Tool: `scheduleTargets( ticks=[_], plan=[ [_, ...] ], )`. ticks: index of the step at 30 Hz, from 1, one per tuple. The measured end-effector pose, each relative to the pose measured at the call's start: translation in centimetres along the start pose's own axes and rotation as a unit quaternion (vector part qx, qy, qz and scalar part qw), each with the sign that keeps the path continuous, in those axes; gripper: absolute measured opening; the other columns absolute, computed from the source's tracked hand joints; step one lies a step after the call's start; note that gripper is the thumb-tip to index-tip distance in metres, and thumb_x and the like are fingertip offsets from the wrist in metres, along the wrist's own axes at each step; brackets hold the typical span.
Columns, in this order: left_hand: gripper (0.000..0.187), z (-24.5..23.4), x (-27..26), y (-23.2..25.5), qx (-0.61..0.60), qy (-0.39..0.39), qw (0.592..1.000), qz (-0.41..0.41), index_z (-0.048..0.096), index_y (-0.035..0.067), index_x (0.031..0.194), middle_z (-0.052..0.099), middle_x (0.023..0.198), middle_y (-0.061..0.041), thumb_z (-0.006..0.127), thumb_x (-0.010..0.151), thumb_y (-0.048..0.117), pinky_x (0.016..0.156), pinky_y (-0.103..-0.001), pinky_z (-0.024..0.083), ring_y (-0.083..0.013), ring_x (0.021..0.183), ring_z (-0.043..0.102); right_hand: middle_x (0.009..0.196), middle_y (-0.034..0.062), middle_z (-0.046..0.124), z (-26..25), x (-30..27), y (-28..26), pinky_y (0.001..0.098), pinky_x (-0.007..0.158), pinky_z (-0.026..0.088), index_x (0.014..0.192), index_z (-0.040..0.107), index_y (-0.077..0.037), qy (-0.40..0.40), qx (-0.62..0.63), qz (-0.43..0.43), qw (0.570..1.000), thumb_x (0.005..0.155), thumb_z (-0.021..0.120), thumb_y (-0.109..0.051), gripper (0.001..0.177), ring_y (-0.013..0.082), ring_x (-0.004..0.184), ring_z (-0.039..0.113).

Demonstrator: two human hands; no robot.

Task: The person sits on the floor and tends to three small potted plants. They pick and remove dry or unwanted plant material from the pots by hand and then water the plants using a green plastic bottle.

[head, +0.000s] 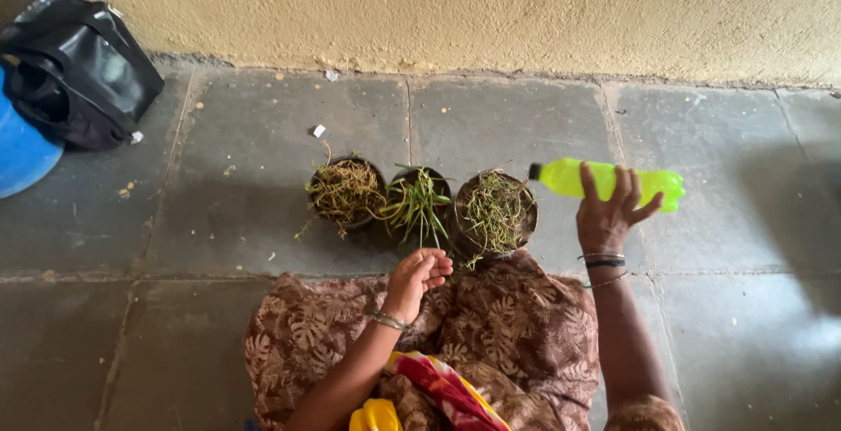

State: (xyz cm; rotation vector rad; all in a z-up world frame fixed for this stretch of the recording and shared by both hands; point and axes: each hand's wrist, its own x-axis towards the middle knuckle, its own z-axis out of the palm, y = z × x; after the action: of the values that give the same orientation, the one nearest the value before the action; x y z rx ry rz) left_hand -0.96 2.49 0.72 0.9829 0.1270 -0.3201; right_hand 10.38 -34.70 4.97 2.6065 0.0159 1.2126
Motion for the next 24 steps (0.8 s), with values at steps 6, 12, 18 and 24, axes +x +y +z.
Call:
scheduleTargets(
  ticks=[6, 12, 18, 24],
  plan=[
    [0.02, -0.3, 0.0, 0.5, -0.001, 0.005, 1.0, -0.011, 0.07, 0.006, 0.107, 0.077, 0.1, -0.008, 0.057, 0.101, 0.021, 0.08, -0.028, 0.061, -0.0157, 0.091, 0.074, 0.147, 0.0074, 0.05, -1.1, -1.5, 1.2, 0.0629, 0.126, -0.004, 0.139, 0.064, -0.044, -0.054, -0.072, -0.005, 0.996, 0.09, 0.074, -0.006, 0.062, 0.0277, 0.147, 0.044],
    [0.017, -4.6, 1.6, -0.7, -0.021, 0.073, 0.996, 0.049, 0.069, 0.005, 0.106, 0.076, 0.097, -0.011, 0.056, 0.103, 0.016, 0.076, -0.031, 0.06, -0.018, 0.087, 0.073, 0.146, 0.0092, 0.047, -3.8, 0.8, -2.1, 0.0676, 0.123, 0.0, 0.141, 0.065, -0.035, -0.046, 0.123, 0.085, 0.988, 0.084, 0.077, -0.007, 0.064, 0.0331, 0.147, 0.04],
    [0.02, -10.6, 4.1, -2.9, -0.064, 0.209, 0.976, 0.015, 0.067, 0.005, 0.11, 0.074, 0.097, -0.009, 0.054, 0.102, 0.017, 0.074, -0.029, 0.058, -0.0175, 0.086, 0.072, 0.144, 0.0031, 0.051, -3.2, 4.8, -11.8, 0.0613, 0.128, -0.001, 0.14, 0.062, -0.046, 0.022, 0.088, -0.124, 0.988, 0.085, 0.077, 0.005, 0.077, 0.0231, 0.143, 0.043],
    [0.023, -13.0, 5.7, -6.3, 0.028, 0.225, 0.972, 0.064, 0.069, 0.003, 0.113, 0.075, 0.101, -0.008, 0.059, 0.1, 0.019, 0.075, -0.027, 0.057, -0.0148, 0.089, 0.072, 0.148, 0.0079, 0.051, -1.7, 5.7, -15.3, 0.0644, 0.124, 0.001, 0.146, 0.057, -0.048, -0.017, 0.092, -0.173, 0.981, 0.082, 0.074, 0.008, 0.086, 0.0265, 0.143, 0.043]
  ],
)
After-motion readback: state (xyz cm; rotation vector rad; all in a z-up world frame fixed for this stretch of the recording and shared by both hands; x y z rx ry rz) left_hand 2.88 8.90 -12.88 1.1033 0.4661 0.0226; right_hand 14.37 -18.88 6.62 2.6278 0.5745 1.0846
